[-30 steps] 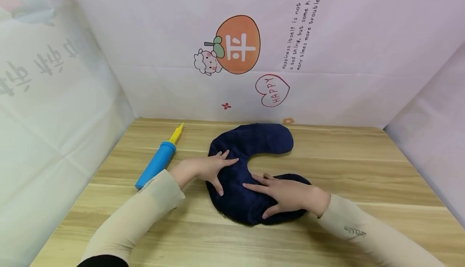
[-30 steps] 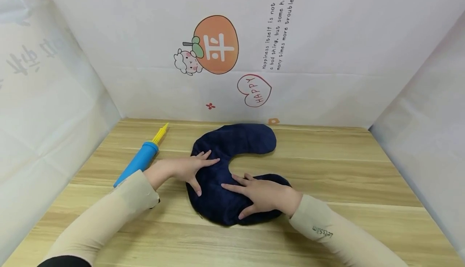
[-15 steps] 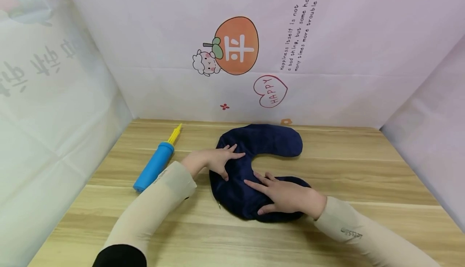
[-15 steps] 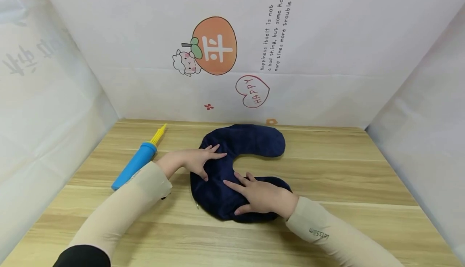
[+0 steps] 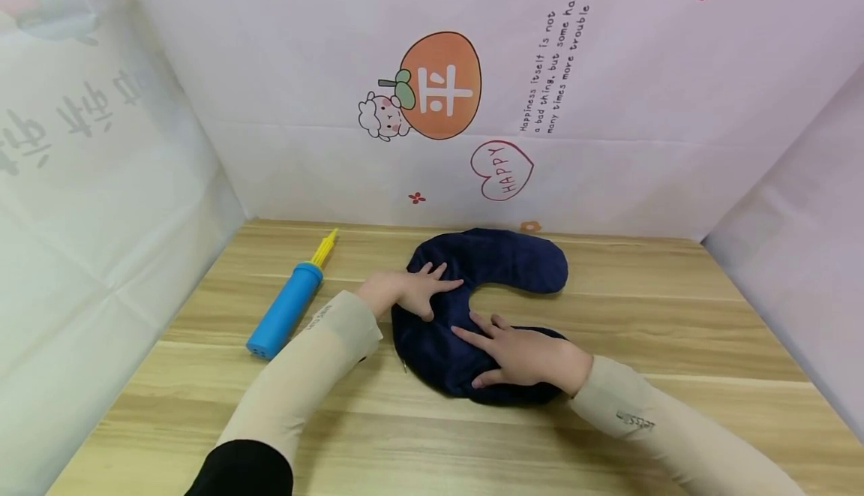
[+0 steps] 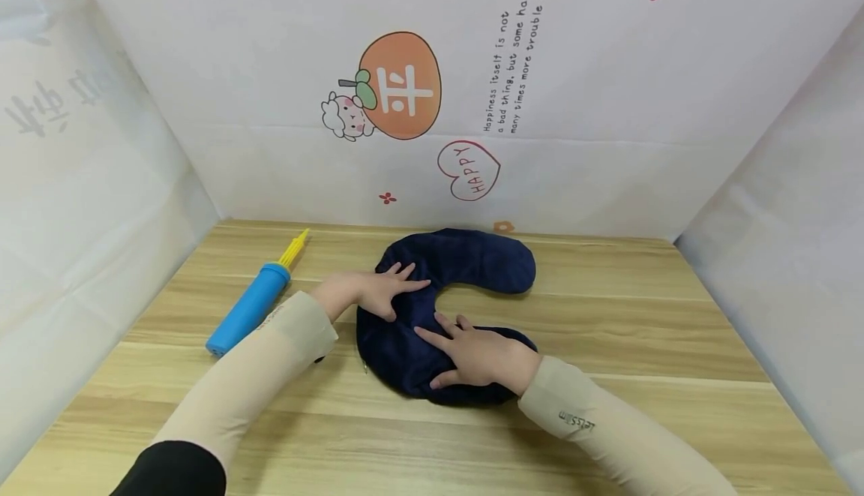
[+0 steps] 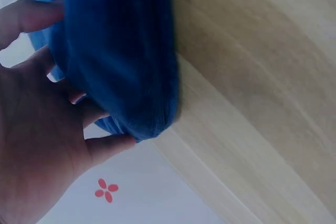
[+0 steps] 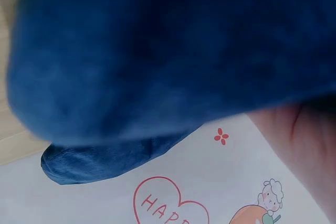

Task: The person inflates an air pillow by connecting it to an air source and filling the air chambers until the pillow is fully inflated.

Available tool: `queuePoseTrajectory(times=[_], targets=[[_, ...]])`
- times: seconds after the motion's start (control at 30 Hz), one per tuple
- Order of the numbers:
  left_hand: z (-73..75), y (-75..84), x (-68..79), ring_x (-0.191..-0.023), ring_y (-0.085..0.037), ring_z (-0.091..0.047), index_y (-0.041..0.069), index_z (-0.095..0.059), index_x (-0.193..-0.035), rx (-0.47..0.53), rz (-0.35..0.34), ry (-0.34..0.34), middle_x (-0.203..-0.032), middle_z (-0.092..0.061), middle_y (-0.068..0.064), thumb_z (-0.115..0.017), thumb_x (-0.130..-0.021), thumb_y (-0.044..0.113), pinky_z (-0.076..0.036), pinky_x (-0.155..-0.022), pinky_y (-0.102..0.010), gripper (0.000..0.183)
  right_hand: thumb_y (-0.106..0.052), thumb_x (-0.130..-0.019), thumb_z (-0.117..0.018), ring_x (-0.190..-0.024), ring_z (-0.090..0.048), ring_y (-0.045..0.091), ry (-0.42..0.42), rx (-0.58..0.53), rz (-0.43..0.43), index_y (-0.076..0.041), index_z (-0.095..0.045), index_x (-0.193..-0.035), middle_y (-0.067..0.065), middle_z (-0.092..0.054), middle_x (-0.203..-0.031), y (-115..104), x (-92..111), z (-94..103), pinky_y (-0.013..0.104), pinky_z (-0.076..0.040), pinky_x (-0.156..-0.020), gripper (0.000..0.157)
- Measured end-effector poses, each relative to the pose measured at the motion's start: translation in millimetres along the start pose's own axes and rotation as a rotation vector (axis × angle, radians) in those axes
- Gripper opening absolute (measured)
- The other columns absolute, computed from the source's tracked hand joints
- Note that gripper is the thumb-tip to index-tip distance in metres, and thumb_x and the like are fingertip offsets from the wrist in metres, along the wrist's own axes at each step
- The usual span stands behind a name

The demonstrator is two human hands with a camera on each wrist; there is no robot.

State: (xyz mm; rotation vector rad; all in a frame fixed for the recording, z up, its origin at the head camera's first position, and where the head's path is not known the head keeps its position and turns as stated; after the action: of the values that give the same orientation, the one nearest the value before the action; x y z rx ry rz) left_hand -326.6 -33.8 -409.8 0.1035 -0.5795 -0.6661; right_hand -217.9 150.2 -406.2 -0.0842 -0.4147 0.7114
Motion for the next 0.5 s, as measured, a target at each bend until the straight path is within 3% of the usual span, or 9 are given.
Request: queuePoseTrajectory(times=[0.13, 0.3, 0.5], targets=[[-3.5, 1.7, 2.7, -0.155, -0.031, 0.012, 0.036, -0.009, -0.165, -0.035, 0.012, -0.004, -0.170, 0.013, -0.006, -0.060, -0.104, 0.030, -0.006, -0.120, -0.063, 0.079, -0.053, -0.098, -0.063, -0.146, -0.028, 0.051, -0.001, -0.008, 0.002, -0.019, -0.029, -0.163, 0.020, -0.019, -0.167, -0.7, -0.2, -0.1, 0.051, -0.055, -0.091, 0.081], [-5.2, 0.7, 7.3, -0.155, -0.031, 0.011, 0.036, -0.009, -0.165, -0.039, 0.004, 0.017, -0.170, 0.012, -0.006, -0.059, -0.103, 0.048, -0.007, -0.120, -0.063, 0.081, -0.055, -0.098, -0.061, -0.147, -0.026, 0.051, -0.023, -0.022, -0.001, -0.019, -0.028, -0.163, 0.020, -0.018, -0.167, 0.8, -2.0, 0.5, 0.053, -0.052, -0.095, 0.081], [-4.1, -6.1, 16.7, -0.156, -0.031, 0.000, 0.032, -0.022, -0.164, -0.037, -0.096, 0.105, -0.171, -0.003, -0.006, -0.061, -0.102, 0.049, -0.012, -0.121, -0.060, 0.076, -0.056, -0.099, -0.059, -0.148, -0.023, 0.048, -0.040, -0.062, -0.014, -0.021, -0.027, -0.164, 0.016, -0.015, -0.169, 6.1, -5.4, 7.7, 0.056, -0.047, -0.102, 0.080]])
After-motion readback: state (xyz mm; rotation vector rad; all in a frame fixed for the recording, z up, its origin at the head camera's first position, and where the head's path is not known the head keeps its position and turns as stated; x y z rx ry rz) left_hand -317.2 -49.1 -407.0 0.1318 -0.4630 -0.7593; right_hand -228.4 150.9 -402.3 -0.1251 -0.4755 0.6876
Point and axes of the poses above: each hand's wrist, its own x-axis away from the middle knuckle, its own z-axis out of the back of the hand, y = z × x, the point moved 3 cm from there along -x, towards the middle knuckle
